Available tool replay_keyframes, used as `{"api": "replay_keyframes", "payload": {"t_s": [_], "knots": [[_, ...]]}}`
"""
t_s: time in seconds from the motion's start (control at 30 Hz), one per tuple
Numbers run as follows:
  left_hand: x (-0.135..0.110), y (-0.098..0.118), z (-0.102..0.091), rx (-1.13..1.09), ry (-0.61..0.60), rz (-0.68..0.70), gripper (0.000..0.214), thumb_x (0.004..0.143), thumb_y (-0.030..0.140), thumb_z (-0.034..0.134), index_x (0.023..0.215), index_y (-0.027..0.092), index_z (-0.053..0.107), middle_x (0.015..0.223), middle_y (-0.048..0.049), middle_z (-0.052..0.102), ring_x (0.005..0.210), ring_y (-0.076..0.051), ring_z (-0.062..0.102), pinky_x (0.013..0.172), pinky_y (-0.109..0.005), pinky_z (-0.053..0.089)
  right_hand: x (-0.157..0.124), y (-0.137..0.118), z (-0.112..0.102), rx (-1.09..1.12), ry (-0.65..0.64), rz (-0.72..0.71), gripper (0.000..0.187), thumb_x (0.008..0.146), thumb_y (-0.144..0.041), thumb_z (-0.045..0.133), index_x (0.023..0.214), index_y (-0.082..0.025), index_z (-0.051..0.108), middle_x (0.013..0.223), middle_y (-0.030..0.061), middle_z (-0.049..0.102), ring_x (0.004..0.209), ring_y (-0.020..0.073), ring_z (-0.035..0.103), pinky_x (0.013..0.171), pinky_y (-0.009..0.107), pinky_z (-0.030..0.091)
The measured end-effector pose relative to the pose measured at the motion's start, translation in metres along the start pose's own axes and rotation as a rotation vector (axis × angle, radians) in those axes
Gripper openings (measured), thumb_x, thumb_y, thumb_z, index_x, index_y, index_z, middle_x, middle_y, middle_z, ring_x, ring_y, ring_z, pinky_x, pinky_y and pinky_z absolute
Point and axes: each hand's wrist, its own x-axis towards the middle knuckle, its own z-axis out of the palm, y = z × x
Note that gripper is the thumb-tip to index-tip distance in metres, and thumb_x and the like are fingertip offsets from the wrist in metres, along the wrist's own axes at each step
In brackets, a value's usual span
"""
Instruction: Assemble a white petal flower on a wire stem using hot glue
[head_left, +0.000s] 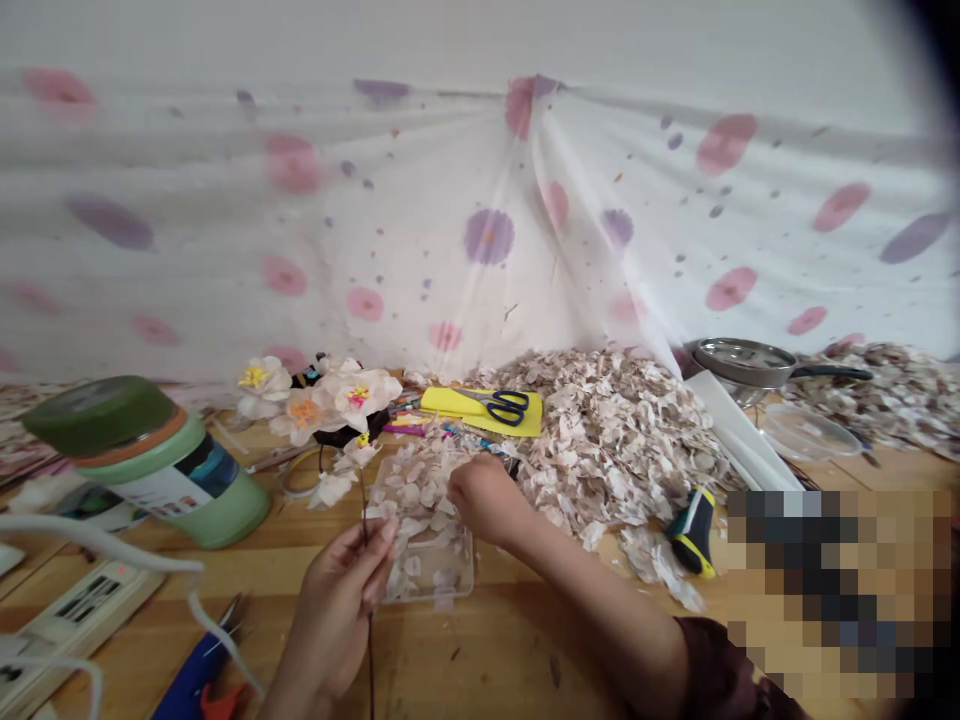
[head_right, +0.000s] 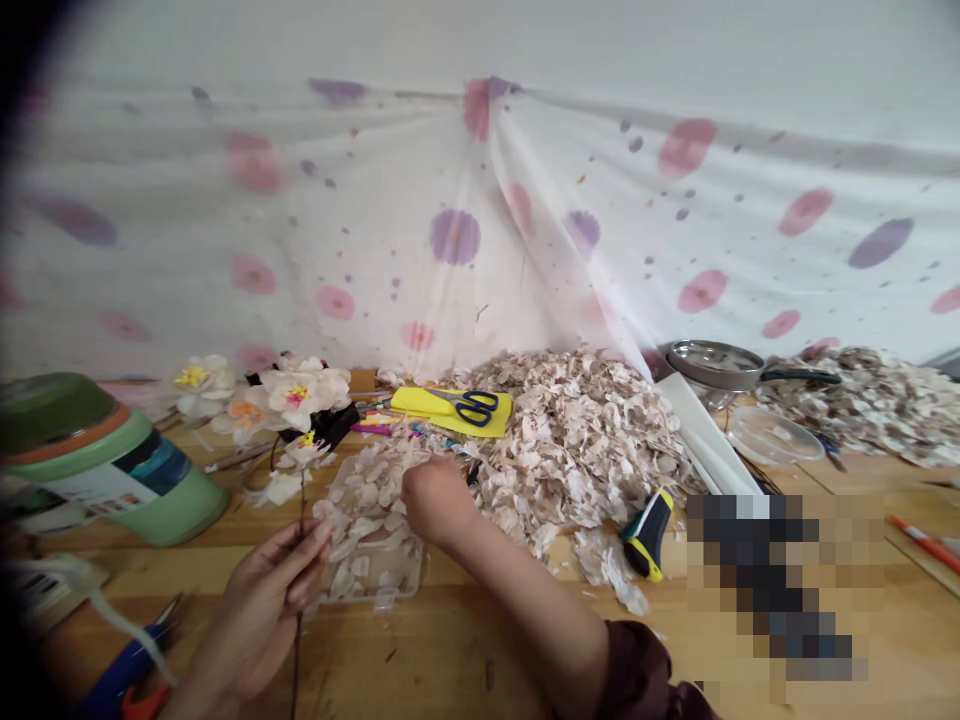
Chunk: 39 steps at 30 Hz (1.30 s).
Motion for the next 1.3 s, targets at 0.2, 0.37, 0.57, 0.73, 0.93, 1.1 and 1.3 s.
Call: {"api": "replay_keyframes", "payload": {"t_s": [0.2, 0.37, 0.57, 0.73, 0.93, 1.1, 1.3], "knots": [[0.0, 0.003, -0.001, -0.03, 0.065, -0.024, 0.043, 0.052, 0.034, 0.084, 0.088, 0.013, 0.073, 0.051, 0.0056, 0.053, 0.037, 0.001, 0.03, 0.036, -0.01, 0.02, 0.0, 0.008, 0.013, -0.086, -0.097, -0.004, 0.017, 0.073, -0.01, 0.055, 0.077, -0.017, 0.07, 0.078, 0.0074, 0.069, 0.082, 0.0197, 0.056, 0.077, 0.027, 0.035], [-0.003, 0.006, 0.004, -0.016, 0.064, -0.014, 0.035, 0.054, 0.032, 0.082, 0.082, 0.014, 0.073, 0.052, 0.0046, 0.055, 0.038, 0.001, 0.031, 0.037, -0.01, 0.021, -0.002, 0.005, 0.011, -0.088, -0.144, 0.014, 0.015, 0.073, -0.026, 0.063, 0.08, -0.015, 0.071, 0.083, 0.0099, 0.069, 0.088, 0.0236, 0.056, 0.08, 0.031, 0.035], [-0.001, 0.005, 0.002, -0.03, 0.053, -0.015, 0.032, 0.055, 0.034, 0.082, 0.078, 0.014, 0.073, 0.053, 0.0051, 0.055, 0.036, 0.002, 0.03, 0.036, -0.01, 0.019, 0.002, 0.006, 0.011, 0.045, -0.139, 0.059, 0.016, 0.072, -0.007, 0.051, 0.067, -0.012, 0.065, 0.076, 0.0115, 0.065, 0.086, 0.0225, 0.053, 0.084, 0.035, 0.033], [0.0, 0.001, -0.002, -0.025, 0.006, -0.013, 0.028, 0.063, 0.034, 0.078, 0.081, 0.014, 0.072, 0.055, 0.0051, 0.054, 0.037, 0.002, 0.03, 0.037, -0.011, 0.016, 0.004, -0.003, -0.007, 0.368, -0.199, 0.107, 0.016, 0.079, -0.018, 0.051, 0.065, -0.014, 0.057, 0.064, 0.0008, 0.055, 0.064, 0.0134, 0.048, 0.067, 0.026, 0.038], [-0.002, -0.003, 0.0, 0.009, -0.055, -0.019, 0.028, 0.069, 0.036, 0.073, 0.087, 0.015, 0.072, 0.058, 0.0034, 0.055, 0.038, 0.001, 0.026, 0.038, -0.013, 0.015, -0.007, -0.028, -0.027, 0.831, -0.334, 0.095, 0.035, 0.08, -0.05, 0.052, 0.071, -0.016, 0.056, 0.067, -0.0018, 0.055, 0.064, 0.0113, 0.05, 0.068, 0.024, 0.041], [-0.003, -0.003, 0.003, 0.035, -0.1, -0.017, 0.025, 0.068, 0.038, 0.074, 0.076, 0.014, 0.069, 0.055, 0.0036, 0.054, 0.038, 0.0, 0.025, 0.038, -0.015, 0.014, -0.011, -0.033, -0.024, 1.161, -0.389, 0.184, 0.038, 0.065, -0.052, 0.07, 0.066, -0.015, 0.06, 0.062, -0.0036, 0.054, 0.062, 0.01, 0.046, 0.066, 0.023, 0.036], [-0.004, -0.004, 0.004, 0.046, -0.125, -0.033, 0.024, 0.067, 0.037, 0.075, 0.07, 0.015, 0.064, 0.054, 0.0044, 0.054, 0.039, 0.0, 0.024, 0.038, -0.016, 0.013, -0.011, -0.031, -0.016, 1.1, -0.353, 0.186, 0.032, 0.069, -0.046, 0.067, 0.065, -0.015, 0.058, 0.059, -0.0045, 0.052, 0.058, 0.0091, 0.043, 0.062, 0.022, 0.034]]}}
